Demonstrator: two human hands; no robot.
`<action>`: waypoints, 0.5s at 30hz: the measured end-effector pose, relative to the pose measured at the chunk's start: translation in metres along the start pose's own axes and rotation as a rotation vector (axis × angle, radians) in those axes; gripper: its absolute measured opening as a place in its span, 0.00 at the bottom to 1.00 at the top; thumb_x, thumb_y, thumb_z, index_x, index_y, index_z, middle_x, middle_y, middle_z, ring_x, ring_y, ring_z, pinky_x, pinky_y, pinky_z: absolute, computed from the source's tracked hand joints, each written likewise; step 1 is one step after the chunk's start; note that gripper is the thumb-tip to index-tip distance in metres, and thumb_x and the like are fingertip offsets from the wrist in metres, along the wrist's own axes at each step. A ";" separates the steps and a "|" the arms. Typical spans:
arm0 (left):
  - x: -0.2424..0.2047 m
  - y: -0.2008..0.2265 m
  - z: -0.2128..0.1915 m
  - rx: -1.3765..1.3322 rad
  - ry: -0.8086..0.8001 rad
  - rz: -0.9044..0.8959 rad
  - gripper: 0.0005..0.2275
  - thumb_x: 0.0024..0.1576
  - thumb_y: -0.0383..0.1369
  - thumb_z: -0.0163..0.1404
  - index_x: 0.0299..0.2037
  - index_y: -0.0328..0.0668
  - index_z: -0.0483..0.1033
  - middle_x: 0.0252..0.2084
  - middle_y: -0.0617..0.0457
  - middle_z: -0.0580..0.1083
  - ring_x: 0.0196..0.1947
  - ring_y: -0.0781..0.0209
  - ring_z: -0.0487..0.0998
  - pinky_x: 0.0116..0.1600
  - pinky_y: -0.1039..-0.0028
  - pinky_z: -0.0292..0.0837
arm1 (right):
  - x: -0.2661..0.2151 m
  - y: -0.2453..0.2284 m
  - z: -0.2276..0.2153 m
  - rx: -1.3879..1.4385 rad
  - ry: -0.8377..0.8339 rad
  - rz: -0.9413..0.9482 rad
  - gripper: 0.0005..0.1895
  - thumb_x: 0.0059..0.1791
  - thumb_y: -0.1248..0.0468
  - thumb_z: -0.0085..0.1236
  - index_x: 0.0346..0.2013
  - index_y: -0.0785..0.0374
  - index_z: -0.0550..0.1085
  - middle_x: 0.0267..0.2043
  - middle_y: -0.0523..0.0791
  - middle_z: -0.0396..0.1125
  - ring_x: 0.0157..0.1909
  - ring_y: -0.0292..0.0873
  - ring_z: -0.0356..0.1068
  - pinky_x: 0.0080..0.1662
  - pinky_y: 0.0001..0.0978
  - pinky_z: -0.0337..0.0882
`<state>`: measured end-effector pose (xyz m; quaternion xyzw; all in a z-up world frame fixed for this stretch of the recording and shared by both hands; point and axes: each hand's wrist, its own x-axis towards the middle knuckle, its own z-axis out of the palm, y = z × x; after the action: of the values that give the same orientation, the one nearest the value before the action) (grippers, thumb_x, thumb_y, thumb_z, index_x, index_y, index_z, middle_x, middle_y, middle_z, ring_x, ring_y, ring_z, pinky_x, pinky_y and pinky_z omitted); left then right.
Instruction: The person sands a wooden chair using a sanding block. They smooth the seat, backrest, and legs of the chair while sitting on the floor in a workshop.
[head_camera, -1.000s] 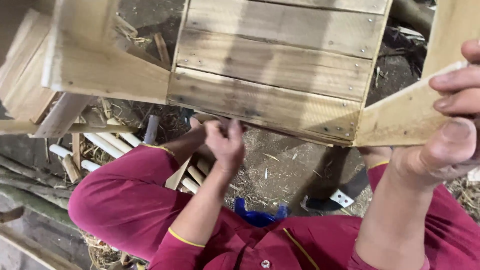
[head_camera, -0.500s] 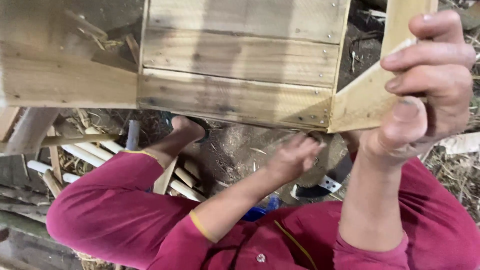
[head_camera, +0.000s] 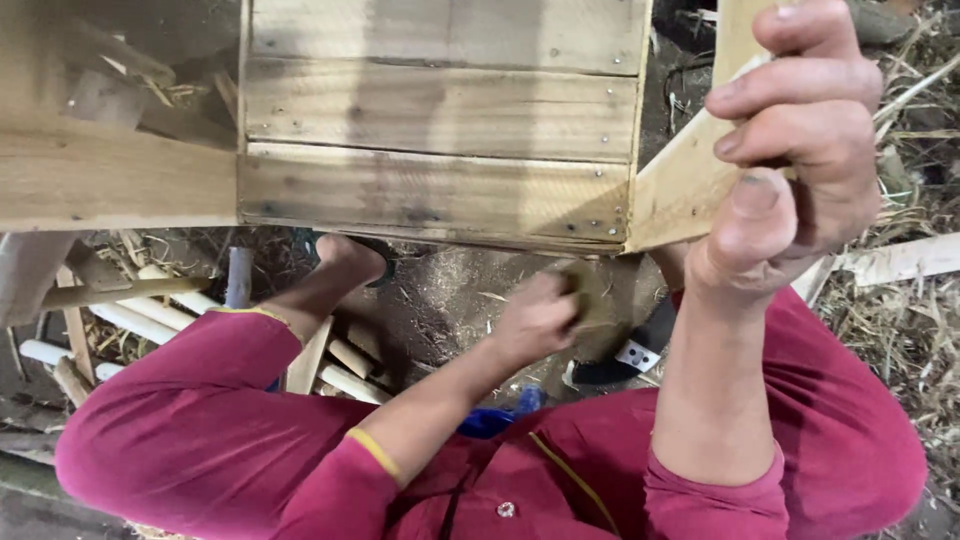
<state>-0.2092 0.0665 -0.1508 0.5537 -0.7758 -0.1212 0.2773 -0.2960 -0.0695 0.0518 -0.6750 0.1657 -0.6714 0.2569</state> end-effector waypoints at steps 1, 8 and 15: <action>-0.011 -0.004 -0.007 0.037 0.009 -0.024 0.16 0.58 0.33 0.36 0.50 0.29 0.66 0.26 0.56 0.68 0.19 0.69 0.58 0.20 0.79 0.53 | 0.000 -0.001 0.002 0.010 0.017 0.012 0.14 0.49 0.53 0.38 0.26 0.61 0.59 0.35 0.46 0.58 0.54 0.44 0.56 0.63 0.43 0.56; -0.078 -0.061 -0.111 -0.331 0.622 -0.252 0.02 0.46 0.19 0.41 0.29 0.29 0.63 0.50 0.41 0.69 0.47 0.51 0.69 0.53 0.66 0.68 | -0.015 0.011 -0.011 0.031 -0.082 -0.006 0.17 0.51 0.52 0.33 0.29 0.64 0.56 0.40 0.51 0.57 0.42 0.47 0.57 0.57 0.40 0.62; -0.154 -0.178 -0.065 0.602 0.230 -0.512 0.31 0.50 0.21 0.41 0.66 0.47 0.48 0.70 0.51 0.48 0.70 0.47 0.44 0.73 0.55 0.39 | -0.024 0.009 -0.007 -0.016 -0.019 0.098 0.13 0.49 0.59 0.26 0.29 0.68 0.53 0.42 0.56 0.56 0.53 0.53 0.55 0.67 0.45 0.56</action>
<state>0.0042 0.1526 -0.2318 0.7951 -0.5778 0.1090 0.1486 -0.3030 -0.0640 0.0269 -0.6745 0.2012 -0.6504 0.2857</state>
